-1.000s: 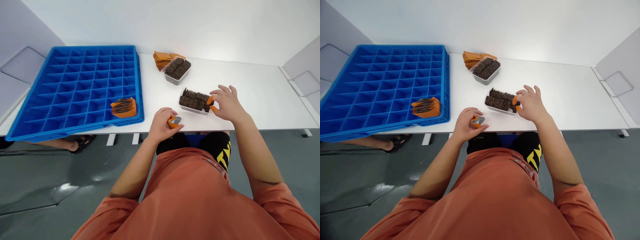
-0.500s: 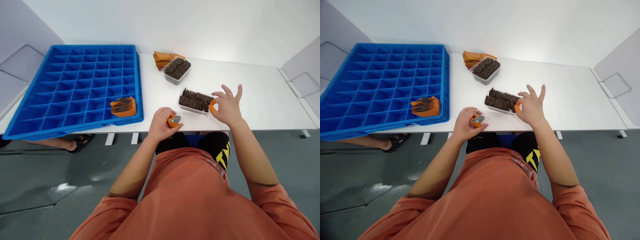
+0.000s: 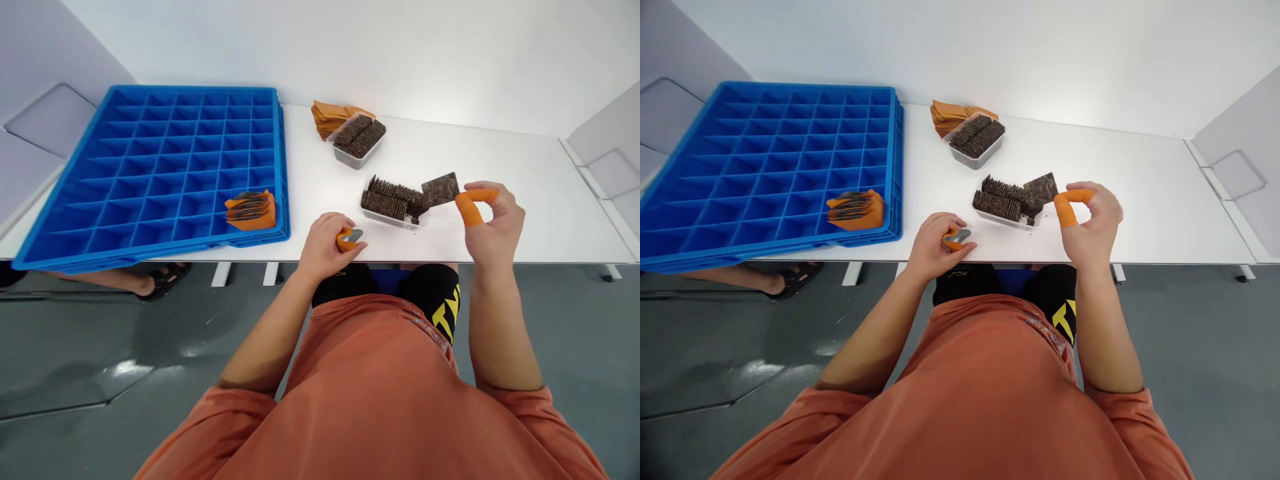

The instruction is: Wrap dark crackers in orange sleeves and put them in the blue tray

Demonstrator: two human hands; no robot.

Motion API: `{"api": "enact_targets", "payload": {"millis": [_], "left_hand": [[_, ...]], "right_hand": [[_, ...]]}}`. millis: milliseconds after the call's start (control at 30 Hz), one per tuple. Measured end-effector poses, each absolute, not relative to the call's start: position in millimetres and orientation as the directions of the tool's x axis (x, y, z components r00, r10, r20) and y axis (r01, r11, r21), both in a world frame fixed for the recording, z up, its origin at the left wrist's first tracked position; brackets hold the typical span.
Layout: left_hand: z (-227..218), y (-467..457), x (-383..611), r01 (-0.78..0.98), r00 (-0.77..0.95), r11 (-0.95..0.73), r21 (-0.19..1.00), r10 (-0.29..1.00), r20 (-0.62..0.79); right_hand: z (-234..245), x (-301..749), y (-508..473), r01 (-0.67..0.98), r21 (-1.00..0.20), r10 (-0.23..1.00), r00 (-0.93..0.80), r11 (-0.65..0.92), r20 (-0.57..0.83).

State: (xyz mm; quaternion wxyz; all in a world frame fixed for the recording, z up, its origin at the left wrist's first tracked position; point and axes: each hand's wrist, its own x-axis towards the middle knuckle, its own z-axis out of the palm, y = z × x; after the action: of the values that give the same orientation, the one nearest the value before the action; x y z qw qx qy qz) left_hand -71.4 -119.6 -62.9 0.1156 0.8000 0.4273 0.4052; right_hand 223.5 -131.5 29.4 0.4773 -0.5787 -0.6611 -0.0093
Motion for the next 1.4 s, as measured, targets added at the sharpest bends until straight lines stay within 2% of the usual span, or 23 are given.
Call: {"api": "enact_targets", "payload": {"millis": [67, 233, 400, 633, 1000, 1400], "left_hand": [[-63, -120, -72, 0.588, 0.3, -0.603, 0.54, 0.782, 0.546], [-61, -119, -72, 0.591, 0.323, -0.604, 0.535, 0.784, 0.53], [-59, -119, -70, 0.641, 0.316, -0.556, 0.529, 0.82, 0.478], [-58, -121, -68, 0.654, 0.233, -0.474, 0.59, 0.868, 0.439], [-60, -124, -65, 0.659, 0.16, -0.364, 0.658, 0.923, 0.351], [-64, -123, -66, 0.65, 0.249, -0.474, 0.594, 0.871, 0.423]], "right_hand": [[22, 206, -141, 0.628, -0.677, 0.745, 0.223, 0.384, 0.629], [-6, 146, -156, 0.446, -0.797, 0.833, 0.176, 0.407, 0.524], [-27, 116, -159, 0.441, -0.796, 0.829, 0.177, 0.414, 0.53], [-40, 116, -160, 0.45, -0.814, 0.822, 0.253, 0.367, 0.511], [-35, 113, -165, 0.571, -0.704, 0.798, 0.137, 0.421, 0.588], [-32, 118, -158, 0.632, -0.673, 0.845, 0.053, 0.384, 0.532]]}}
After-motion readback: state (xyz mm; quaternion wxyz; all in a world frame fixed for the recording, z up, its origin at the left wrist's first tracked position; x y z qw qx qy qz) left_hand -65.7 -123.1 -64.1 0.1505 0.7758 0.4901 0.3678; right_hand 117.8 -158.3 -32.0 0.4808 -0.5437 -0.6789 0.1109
